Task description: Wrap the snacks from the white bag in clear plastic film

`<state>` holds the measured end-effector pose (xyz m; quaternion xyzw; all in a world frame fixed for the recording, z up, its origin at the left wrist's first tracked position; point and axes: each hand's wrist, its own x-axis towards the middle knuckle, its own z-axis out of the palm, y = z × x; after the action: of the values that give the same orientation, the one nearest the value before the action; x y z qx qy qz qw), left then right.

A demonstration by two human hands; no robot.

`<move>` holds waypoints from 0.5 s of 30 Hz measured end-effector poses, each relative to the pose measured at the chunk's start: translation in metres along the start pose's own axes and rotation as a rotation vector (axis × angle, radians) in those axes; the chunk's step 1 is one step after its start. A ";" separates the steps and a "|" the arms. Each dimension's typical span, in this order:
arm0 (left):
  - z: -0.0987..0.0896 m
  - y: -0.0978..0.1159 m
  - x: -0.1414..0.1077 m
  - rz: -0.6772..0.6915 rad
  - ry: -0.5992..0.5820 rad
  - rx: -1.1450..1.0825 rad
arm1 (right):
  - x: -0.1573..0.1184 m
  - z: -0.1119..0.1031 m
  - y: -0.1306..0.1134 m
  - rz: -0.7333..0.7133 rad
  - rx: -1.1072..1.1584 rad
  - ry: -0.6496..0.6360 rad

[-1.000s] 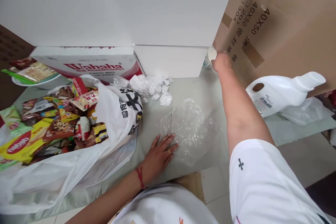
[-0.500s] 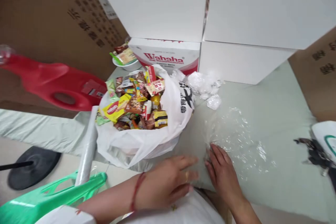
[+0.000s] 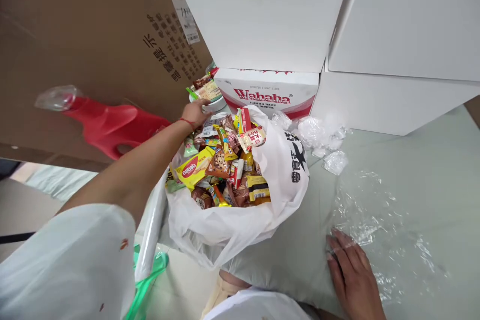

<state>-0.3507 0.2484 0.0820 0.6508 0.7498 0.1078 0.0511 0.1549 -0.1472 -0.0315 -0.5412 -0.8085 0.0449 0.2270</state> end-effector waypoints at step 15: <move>0.013 -0.001 0.025 -0.007 -0.099 0.170 | -0.001 0.001 -0.001 0.042 0.016 0.008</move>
<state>-0.3527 0.2739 0.0705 0.6545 0.7552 0.0116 0.0331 0.1543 -0.1481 -0.0325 -0.5563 -0.7957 0.0538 0.2335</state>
